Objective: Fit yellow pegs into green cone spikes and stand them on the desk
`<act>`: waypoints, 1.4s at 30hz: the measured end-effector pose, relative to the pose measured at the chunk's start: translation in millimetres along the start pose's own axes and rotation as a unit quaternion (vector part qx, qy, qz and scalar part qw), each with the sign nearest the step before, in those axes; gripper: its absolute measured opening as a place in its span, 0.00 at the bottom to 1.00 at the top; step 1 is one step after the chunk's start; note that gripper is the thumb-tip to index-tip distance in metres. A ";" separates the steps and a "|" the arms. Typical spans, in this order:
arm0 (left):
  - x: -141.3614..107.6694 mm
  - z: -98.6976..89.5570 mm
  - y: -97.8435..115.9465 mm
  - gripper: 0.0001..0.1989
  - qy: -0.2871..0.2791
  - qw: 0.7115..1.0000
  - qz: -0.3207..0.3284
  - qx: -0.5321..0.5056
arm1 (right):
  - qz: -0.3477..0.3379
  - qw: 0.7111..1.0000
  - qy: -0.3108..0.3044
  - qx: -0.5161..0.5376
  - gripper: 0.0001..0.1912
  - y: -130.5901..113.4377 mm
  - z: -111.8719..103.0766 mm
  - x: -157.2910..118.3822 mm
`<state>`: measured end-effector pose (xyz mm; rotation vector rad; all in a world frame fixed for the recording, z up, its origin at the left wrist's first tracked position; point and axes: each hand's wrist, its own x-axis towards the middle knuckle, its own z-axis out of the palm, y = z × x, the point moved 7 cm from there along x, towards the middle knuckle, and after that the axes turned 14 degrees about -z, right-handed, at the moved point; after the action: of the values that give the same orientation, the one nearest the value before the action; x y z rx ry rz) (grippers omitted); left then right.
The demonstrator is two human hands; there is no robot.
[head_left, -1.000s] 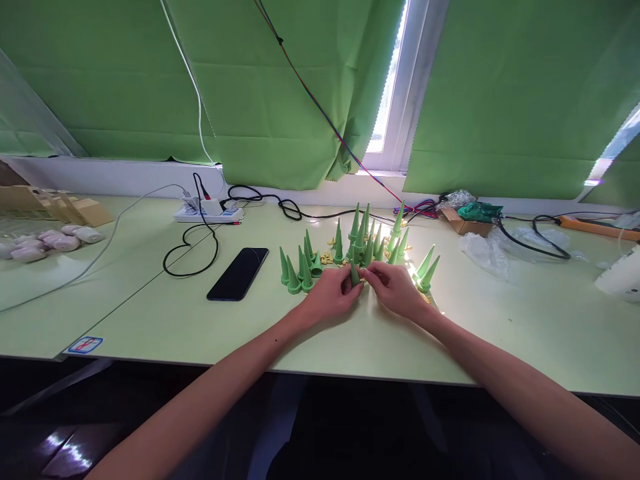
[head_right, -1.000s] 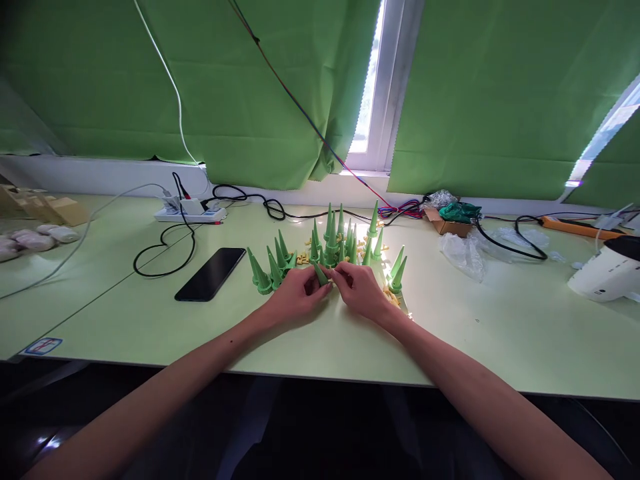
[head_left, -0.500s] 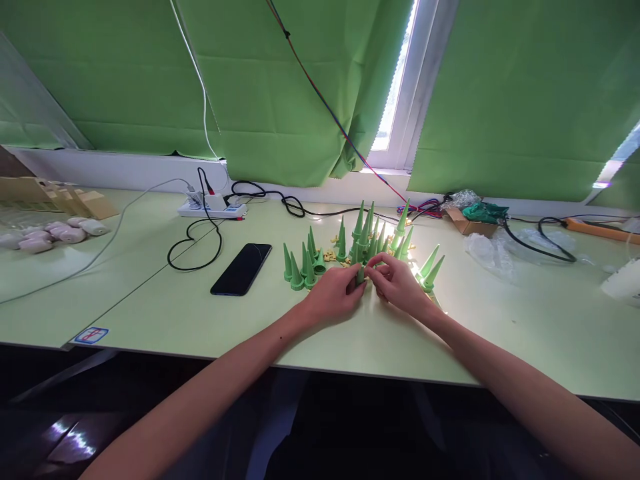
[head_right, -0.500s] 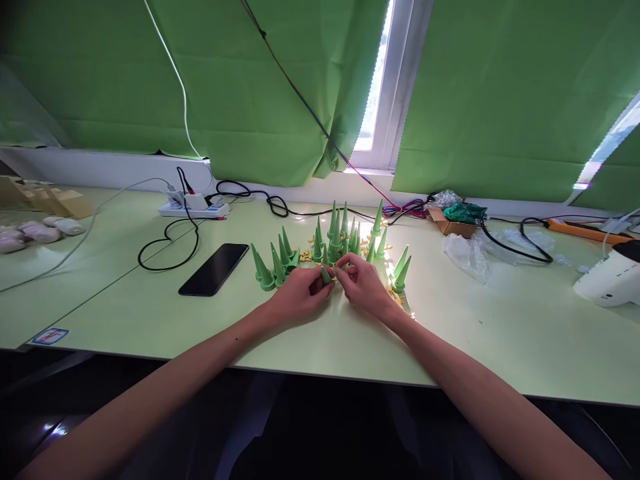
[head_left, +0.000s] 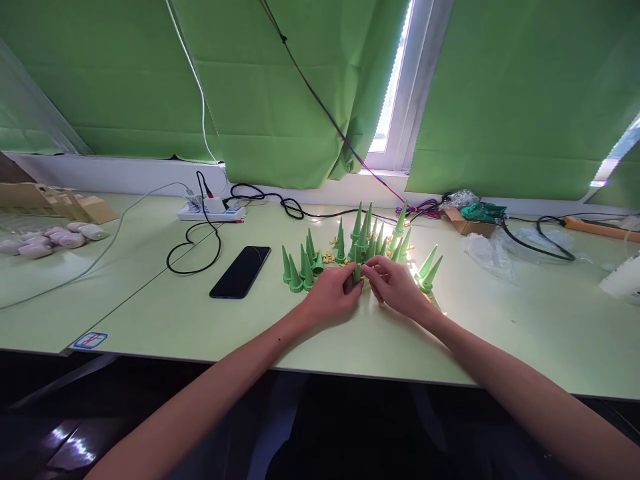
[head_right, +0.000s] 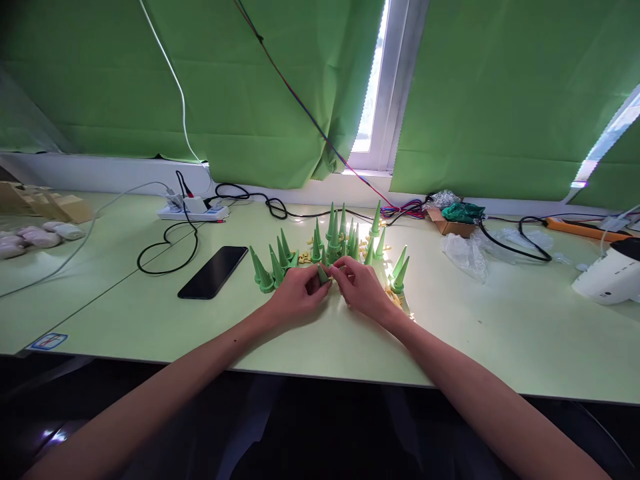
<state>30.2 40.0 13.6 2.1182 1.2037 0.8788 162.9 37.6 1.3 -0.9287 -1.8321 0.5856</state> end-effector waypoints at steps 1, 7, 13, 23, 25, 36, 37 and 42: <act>0.5 -1.3 0.0 0.12 0.006 1.000 0.000 -0.004 | -0.010 1.000 -0.005 -0.015 0.17 -0.8 -0.9 0.5; 2.2 -4.8 -3.1 0.08 0.031 0.999 -0.011 -0.003 | -0.036 0.998 -0.042 -0.023 0.15 -0.1 -2.5 1.9; -0.2 -2.2 -3.6 0.09 0.024 1.000 -0.015 0.012 | -0.037 0.996 -0.054 -0.068 0.15 -2.2 -1.9 1.7; -0.7 -0.1 -2.4 0.07 0.014 1.000 0.010 0.011 | -0.075 0.984 -0.063 -0.146 0.24 -0.4 -1.4 2.5; -1.2 0.1 -1.8 0.08 0.015 1.000 0.015 0.007 | -0.065 0.986 -0.067 -0.141 0.26 0.1 -1.3 2.4; -1.8 -0.5 0.2 0.07 0.018 1.000 0.013 0.017 | -0.043 0.989 -0.067 -0.126 0.28 1.1 1.2 0.8; -1.8 -0.6 0.6 0.06 0.016 1.000 0.011 0.016 | -0.049 0.988 -0.070 -0.126 0.27 -0.1 1.6 0.7; 0.5 -3.4 0.1 0.04 0.023 1.000 0.005 -0.005 | -0.066 0.984 -0.093 -0.138 0.23 -3.8 4.1 0.3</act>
<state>27.9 40.8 15.9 2.1088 1.2104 0.9411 157.8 35.6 2.5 -0.9479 -2.1652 0.3498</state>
